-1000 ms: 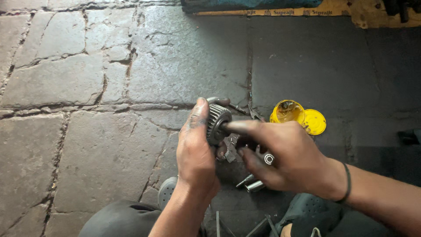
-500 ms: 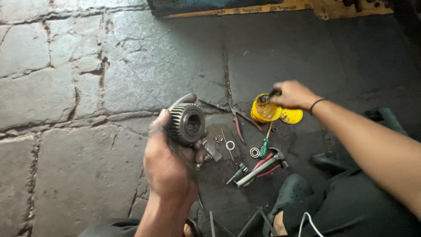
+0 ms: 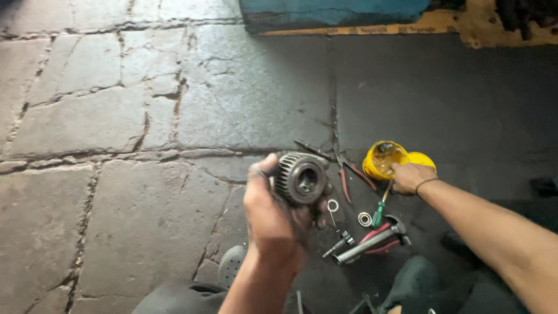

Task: The person cleans and greases a gear assembly by hand using a thin metal tool to apply grease to the internal bearings and teeth.

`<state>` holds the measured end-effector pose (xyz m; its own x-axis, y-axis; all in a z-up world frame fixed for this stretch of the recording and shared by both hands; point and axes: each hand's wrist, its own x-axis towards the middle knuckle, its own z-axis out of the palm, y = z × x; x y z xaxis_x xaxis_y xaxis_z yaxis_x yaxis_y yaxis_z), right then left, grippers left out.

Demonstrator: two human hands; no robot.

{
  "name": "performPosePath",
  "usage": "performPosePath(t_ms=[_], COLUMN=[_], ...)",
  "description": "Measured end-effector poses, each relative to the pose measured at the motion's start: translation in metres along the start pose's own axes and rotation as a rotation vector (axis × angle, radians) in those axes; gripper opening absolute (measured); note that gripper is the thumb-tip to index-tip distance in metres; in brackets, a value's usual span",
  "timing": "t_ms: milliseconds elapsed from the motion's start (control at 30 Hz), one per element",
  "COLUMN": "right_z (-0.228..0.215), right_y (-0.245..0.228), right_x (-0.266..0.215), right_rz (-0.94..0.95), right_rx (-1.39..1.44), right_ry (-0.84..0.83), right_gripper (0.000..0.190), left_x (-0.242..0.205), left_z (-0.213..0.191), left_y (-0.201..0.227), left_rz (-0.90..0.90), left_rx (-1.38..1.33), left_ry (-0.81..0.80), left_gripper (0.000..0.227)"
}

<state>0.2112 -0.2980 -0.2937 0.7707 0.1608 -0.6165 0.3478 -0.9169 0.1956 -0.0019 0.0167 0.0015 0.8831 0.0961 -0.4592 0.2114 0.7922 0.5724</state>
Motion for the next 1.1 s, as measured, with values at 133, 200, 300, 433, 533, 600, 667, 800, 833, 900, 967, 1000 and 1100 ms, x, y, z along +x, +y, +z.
performPosePath(t_ms=[133,200,300,433,533,600,667,800,833,900,967,1000,1100], right_z=[0.013,0.020,0.035,0.050,0.049,0.046,0.046,0.057,0.061,0.066,0.071,0.072,0.069], right_y=[0.014,0.021,0.022,0.009,0.005,0.000,-0.002,0.002,0.003,0.005,0.004,0.004,0.001], right_x=[0.016,0.029,0.043,0.054,0.058,0.061,0.062,0.068,0.070,0.076,0.080,0.080,0.080], right_rz=[0.065,0.069,0.050,0.079,0.062,0.044,0.075,0.119,0.104,0.075,0.039,0.022,0.207], right_rx=[-0.033,-0.047,0.018,0.104,0.155,0.188,0.327,0.466,0.436,0.375,0.383,0.385,0.528], right_ry=[0.023,-0.018,-0.096,-0.152,-0.136,-0.116,-0.156,-0.094,-0.063,0.003,0.025,0.035,-0.200], right_gripper=[0.052,0.056,0.058,0.051,0.048,0.046,0.045,0.045,0.044,0.043,0.042,0.042,0.043], left_x=[0.003,0.003,0.002,0.001,0.002,0.002,0.001,0.004,0.005,0.006,0.005,0.004,0.004], left_z=[0.001,0.001,0.002,0.002,0.002,0.002,-0.002,-0.006,-0.007,-0.008,-0.009,-0.008,-0.004], left_y=[-0.002,-0.001,0.001,0.003,0.005,0.005,0.008,0.005,0.005,0.003,0.003,0.002,0.004], left_rz=[-0.057,-0.070,-0.138,-0.116,-0.074,-0.033,-0.076,-0.068,-0.070,-0.073,-0.043,-0.029,-0.151], left_rx=[-0.045,0.009,0.022,0.106,0.096,0.048,0.009,-0.082,-0.138,-0.249,-0.282,-0.301,-0.235], left_ry=[-0.013,-0.030,-0.044,-0.053,-0.083,-0.120,-0.237,-0.356,-0.409,-0.520,-0.558,-0.576,-0.248], left_gripper=[0.053,0.053,0.054,0.065,0.070,0.071,0.078,0.083,0.084,0.085,0.081,0.079,0.077])
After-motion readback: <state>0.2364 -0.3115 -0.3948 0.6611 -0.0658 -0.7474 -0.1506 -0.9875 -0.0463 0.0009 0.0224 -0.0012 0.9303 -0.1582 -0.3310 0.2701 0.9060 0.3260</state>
